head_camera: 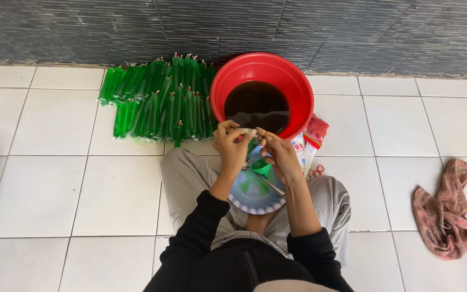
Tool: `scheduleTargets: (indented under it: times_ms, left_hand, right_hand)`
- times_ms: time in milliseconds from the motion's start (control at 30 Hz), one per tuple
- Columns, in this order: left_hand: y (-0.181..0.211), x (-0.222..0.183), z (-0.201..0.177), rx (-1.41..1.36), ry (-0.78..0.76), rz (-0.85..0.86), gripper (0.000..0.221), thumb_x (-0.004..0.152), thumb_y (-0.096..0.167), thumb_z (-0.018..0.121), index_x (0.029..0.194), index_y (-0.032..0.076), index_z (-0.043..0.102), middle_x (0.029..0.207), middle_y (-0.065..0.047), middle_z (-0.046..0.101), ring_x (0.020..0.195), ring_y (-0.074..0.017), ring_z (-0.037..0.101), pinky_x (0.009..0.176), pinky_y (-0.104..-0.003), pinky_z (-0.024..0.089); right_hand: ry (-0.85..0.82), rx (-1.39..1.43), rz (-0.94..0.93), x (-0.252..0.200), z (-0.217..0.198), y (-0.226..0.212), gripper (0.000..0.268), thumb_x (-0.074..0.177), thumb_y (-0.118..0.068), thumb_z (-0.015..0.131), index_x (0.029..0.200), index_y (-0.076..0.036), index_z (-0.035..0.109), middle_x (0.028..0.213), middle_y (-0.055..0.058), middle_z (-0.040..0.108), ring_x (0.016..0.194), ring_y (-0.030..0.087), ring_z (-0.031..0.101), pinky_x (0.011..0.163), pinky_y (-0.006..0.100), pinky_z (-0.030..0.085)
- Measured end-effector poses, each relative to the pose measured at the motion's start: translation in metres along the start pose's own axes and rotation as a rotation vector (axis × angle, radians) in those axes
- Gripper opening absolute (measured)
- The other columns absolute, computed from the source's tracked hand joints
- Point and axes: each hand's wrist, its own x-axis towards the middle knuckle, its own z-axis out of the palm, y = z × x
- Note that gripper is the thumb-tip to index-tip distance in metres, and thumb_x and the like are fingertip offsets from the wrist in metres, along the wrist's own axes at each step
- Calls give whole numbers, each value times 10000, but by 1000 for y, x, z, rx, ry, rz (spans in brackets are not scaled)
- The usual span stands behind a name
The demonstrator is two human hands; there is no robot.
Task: The person fills small plastic bags with a dark liquid using a funnel and a ladle, then ties each bag shut by hand.
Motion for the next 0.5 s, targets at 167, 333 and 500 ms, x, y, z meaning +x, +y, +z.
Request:
scheduleTargets:
  times_ms: [167, 333, 500]
  left_hand:
    - [4, 2, -3, 73, -75, 182, 195, 766, 306, 879, 721, 216, 712, 986, 106, 500, 990, -149, 518, 938, -418, 292]
    - [2, 5, -5, 117, -179, 248, 136, 724, 248, 868, 740, 234, 734, 911, 134, 551, 905, -131, 568, 934, -419, 306]
    - [49, 5, -25, -81, -225, 268, 89, 836, 185, 781, 861, 191, 696, 778, 27, 630, 718, -218, 689, 639, -310, 543]
  right_hand:
    - [80, -280, -97, -7, 3, 28, 230, 976, -115, 672, 1175, -27, 746, 838, 160, 748, 627, 233, 734, 375, 210, 448]
    - [58, -484, -291, -12, 5, 20, 100, 948, -68, 726, 919, 17, 770, 692, 140, 712, 538, 169, 658, 345, 229, 496]
    - [-3, -1017, -524, -14, 4, -18, 88, 873, -44, 735, 873, -14, 651, 686, 161, 715, 620, 311, 708, 557, 400, 568]
